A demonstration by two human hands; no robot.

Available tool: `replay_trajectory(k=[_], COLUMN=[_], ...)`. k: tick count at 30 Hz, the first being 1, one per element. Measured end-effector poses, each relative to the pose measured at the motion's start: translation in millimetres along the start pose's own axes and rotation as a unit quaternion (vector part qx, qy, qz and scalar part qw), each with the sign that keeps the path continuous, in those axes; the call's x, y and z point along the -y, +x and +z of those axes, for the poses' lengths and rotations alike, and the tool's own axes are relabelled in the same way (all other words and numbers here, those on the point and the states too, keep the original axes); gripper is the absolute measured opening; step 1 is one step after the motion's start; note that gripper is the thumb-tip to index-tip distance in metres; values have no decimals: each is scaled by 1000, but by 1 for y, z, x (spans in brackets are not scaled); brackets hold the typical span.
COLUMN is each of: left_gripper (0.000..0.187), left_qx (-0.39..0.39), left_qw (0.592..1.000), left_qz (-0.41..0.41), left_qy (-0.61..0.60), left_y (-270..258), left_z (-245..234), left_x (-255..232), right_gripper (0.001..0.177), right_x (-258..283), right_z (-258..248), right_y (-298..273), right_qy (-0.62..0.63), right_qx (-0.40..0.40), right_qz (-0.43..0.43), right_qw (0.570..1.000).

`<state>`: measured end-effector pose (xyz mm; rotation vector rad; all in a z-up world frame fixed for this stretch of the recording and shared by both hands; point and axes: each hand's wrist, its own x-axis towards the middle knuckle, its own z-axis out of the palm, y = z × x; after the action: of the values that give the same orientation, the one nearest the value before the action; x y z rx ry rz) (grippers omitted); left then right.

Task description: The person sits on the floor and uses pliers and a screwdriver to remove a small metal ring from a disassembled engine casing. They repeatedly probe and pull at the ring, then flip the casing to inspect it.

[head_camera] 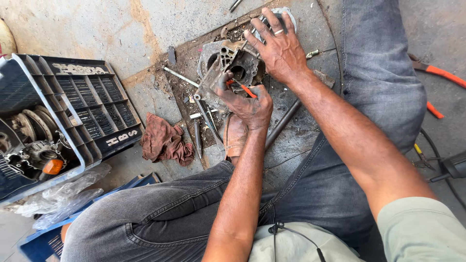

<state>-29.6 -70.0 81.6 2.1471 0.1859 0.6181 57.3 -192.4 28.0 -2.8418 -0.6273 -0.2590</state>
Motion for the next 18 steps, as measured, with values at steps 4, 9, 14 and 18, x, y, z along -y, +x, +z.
replay_trajectory(k=[4,9,14,18], left_gripper=[75,60,42,31], left_qx=[3,17,25,60], left_qw=[1000,998,994,996], left_qz=[8,25,-19,-8], left_qy=[-15,-46,-102,-65], left_y=[0,-3,1,14], left_z=[6,12,6,-1], left_x=[6,19,46,62], right_gripper=[70,74,57,42], right_x=[6,6,16,20], right_z=[-32,-81,-80,-73], right_y=[-1,-25,-31,-27], right_qy=[50,333,352,335], right_qx=[2,194,144,155], right_qz=[18,-31,-74,-65], right_qw=[999,922,922,927])
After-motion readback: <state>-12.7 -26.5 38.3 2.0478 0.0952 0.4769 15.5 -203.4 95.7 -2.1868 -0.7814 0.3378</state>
